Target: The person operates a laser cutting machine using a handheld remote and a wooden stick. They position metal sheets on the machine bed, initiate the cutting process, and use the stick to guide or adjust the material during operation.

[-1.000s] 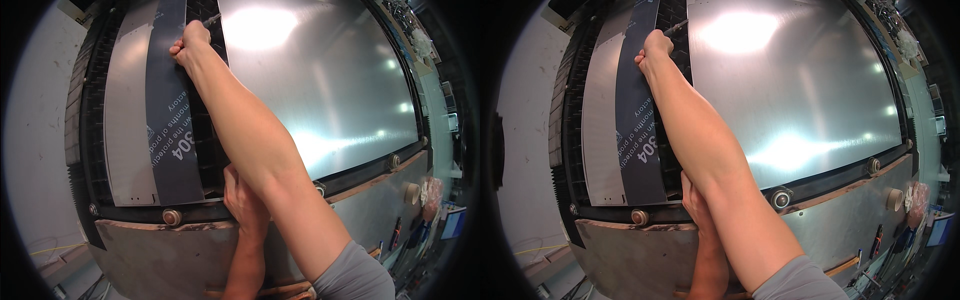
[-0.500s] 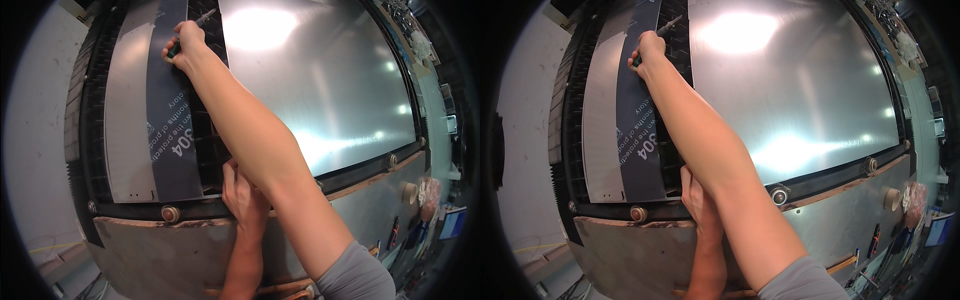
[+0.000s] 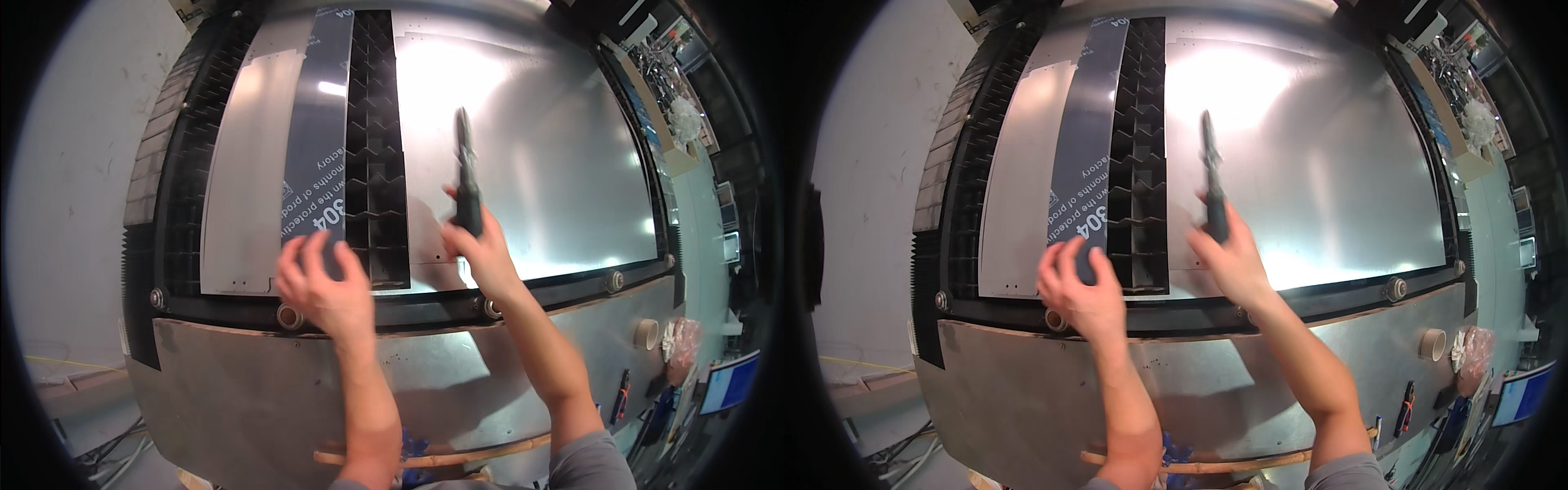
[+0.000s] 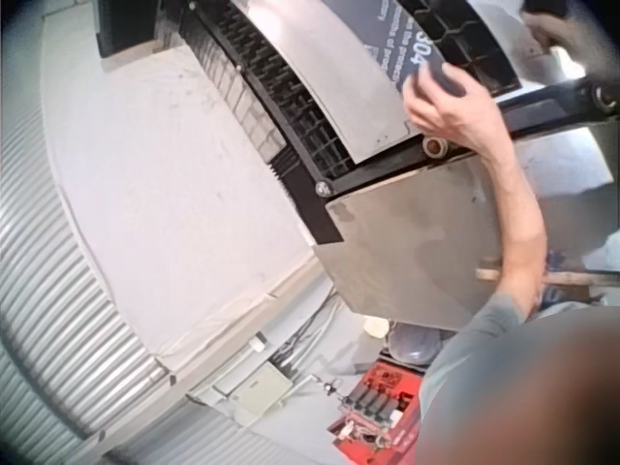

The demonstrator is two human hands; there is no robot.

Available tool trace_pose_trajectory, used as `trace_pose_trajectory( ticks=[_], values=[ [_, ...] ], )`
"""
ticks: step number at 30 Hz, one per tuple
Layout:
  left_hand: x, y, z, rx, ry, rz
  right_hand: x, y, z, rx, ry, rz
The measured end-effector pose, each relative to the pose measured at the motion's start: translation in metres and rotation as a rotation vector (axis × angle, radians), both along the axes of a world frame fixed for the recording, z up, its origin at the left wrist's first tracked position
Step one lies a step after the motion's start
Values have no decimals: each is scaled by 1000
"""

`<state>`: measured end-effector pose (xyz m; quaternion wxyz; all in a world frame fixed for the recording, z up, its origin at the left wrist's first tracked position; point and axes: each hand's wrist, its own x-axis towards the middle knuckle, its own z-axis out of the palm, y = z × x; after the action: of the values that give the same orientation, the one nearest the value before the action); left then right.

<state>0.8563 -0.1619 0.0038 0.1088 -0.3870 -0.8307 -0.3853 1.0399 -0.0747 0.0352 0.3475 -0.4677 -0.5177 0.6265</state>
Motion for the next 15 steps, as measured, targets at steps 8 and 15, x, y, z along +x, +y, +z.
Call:
trace_pose_trajectory(
  ticks=[8,15],
  values=[
    [-42,-19,-1,-336,-221,196,166,-157,-9,372,-664,-39],
    [-30,-14,17,-52,-378,43,227,-212,-55,675,-1071,-90]
  ],
)
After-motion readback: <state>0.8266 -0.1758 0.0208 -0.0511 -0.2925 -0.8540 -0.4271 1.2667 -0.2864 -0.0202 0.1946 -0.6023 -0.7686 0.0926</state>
